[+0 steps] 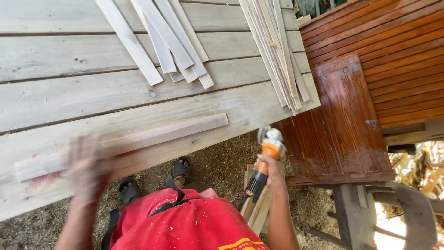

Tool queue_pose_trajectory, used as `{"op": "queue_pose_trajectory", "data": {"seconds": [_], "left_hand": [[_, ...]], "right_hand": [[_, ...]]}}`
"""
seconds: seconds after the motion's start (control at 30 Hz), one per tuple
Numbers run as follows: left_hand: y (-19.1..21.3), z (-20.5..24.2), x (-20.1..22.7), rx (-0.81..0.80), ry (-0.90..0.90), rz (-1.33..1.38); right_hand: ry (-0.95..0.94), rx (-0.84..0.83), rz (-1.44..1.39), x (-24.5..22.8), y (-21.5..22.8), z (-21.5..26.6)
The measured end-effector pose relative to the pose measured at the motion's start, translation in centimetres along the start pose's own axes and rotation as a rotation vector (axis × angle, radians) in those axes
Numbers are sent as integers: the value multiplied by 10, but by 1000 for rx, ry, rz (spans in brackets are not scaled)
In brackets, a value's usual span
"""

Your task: Sanding strips of wood using an angle grinder with a sanding disc on a wooden table.

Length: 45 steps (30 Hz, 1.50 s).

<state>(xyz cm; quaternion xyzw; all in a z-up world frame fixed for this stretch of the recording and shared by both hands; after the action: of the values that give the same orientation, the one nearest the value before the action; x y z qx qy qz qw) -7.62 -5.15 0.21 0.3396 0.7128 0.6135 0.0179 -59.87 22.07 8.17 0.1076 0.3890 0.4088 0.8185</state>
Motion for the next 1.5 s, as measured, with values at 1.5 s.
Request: {"op": "queue_pose_trajectory", "data": {"seconds": [1.5], "left_hand": [[36,61,-80,11,545,-14]], "right_hand": [[656,-439,1113,-60,-315,229]]}}
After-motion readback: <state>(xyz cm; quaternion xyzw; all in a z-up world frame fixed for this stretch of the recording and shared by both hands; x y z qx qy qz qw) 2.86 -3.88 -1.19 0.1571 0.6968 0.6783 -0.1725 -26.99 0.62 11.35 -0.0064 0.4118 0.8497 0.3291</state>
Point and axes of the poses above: each hand's wrist, its own z-axis away from the middle knuckle, its own y-axis out of the back of the hand, x = y × z, the point moved 3 cm from there along -z, towards the middle knuckle, and after that the axes turned 14 degrees about -y, right-handed, at the moved point
